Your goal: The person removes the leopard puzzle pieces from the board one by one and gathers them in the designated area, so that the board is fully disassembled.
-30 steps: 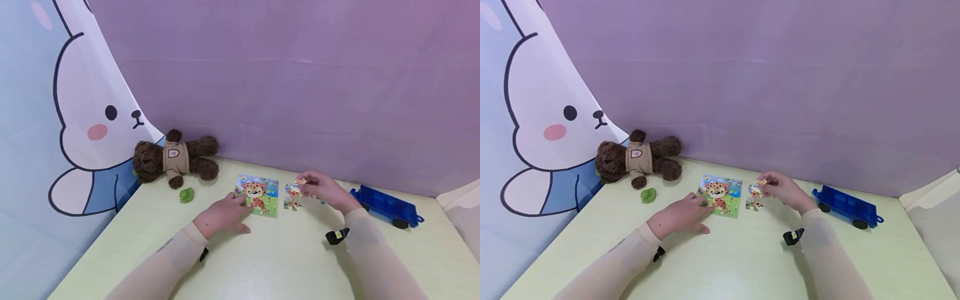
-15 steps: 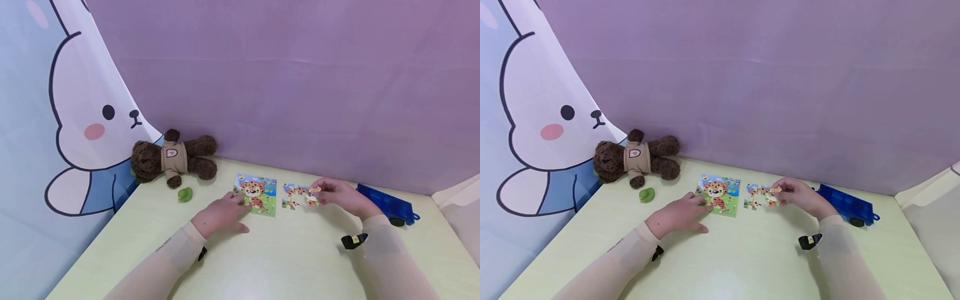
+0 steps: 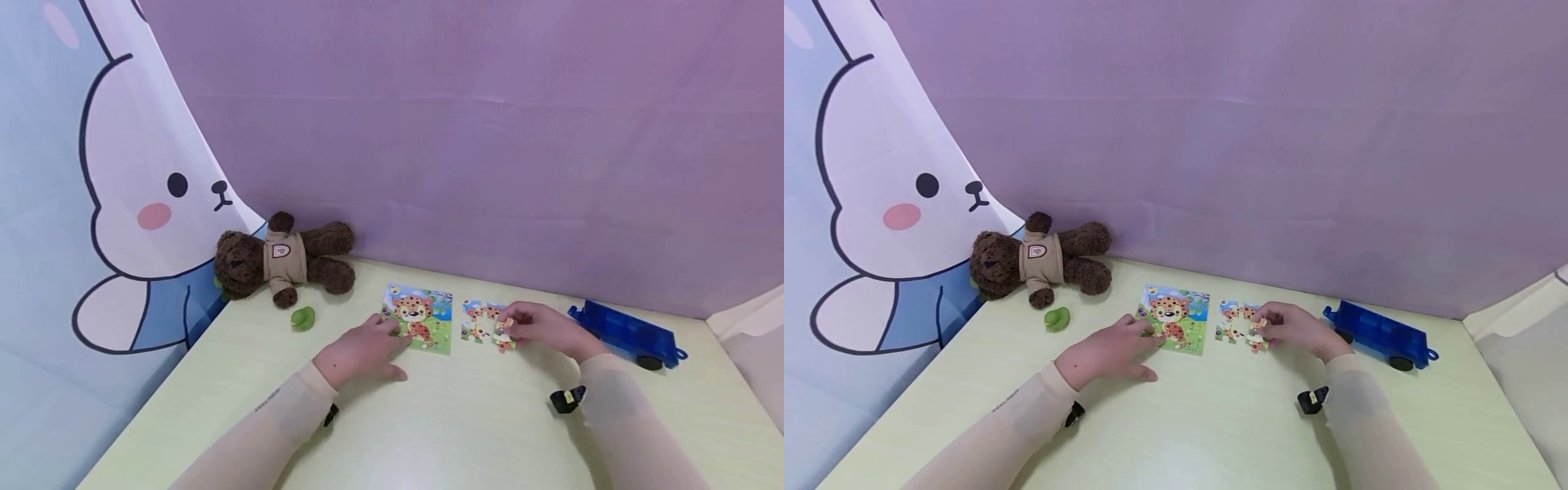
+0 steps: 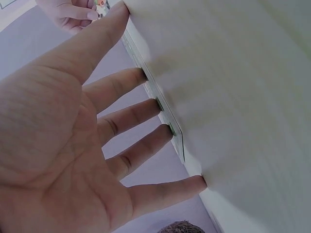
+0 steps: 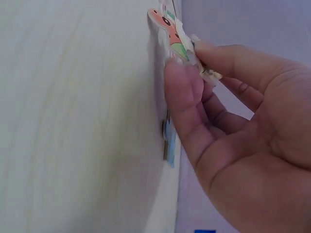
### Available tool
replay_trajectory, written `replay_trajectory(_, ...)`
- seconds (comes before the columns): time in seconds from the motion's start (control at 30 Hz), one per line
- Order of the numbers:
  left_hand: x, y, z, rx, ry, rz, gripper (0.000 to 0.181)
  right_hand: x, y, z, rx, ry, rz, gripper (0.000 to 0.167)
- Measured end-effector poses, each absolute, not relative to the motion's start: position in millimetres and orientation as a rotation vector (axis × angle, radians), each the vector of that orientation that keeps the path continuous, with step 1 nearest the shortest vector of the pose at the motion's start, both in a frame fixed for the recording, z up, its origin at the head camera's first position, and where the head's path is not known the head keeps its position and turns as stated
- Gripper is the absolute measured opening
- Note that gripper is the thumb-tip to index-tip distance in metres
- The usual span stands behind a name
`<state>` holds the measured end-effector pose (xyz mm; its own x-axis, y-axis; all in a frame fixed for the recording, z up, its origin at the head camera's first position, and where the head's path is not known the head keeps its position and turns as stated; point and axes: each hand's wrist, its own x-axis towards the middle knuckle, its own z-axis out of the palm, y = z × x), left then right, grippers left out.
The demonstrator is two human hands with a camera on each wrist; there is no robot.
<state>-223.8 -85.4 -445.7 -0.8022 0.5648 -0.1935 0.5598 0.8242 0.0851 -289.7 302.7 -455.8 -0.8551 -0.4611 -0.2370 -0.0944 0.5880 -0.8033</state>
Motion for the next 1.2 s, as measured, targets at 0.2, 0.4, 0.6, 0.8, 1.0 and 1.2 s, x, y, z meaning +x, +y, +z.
replay_trajectory(0.2, -223, -84, -444, 0.869, 2.799, 0.023, 0.076, -291, 292, -455, -0.472, 2.469, -1.069, 0.027)
replay_trajectory(0.4, -221, -84, -443, 0.871, 2.796, 0.011, 0.076, -292, 286, -456, -0.428, 2.508, -1.03, 0.028)
replay_trajectory(0.6, -221, -84, -443, 0.861, 2.796, 0.016, 0.075, -295, 283, -458, -0.391, 2.548, -0.975, 0.033)
replay_trajectory(0.8, -222, -85, -444, 0.848, 2.792, 0.04, 0.076, -295, 281, -460, -0.363, 2.566, -0.954, 0.04)
replay_trajectory(1.0, -221, -84, -442, 0.848, 2.792, 0.05, 0.076, -293, 281, -459, -0.365, 2.563, -0.958, 0.044)
replay_trajectory(1.2, -220, -84, -440, 0.841, 2.793, 0.051, 0.076, -292, 283, -451, -0.393, 2.585, -0.973, 0.035)
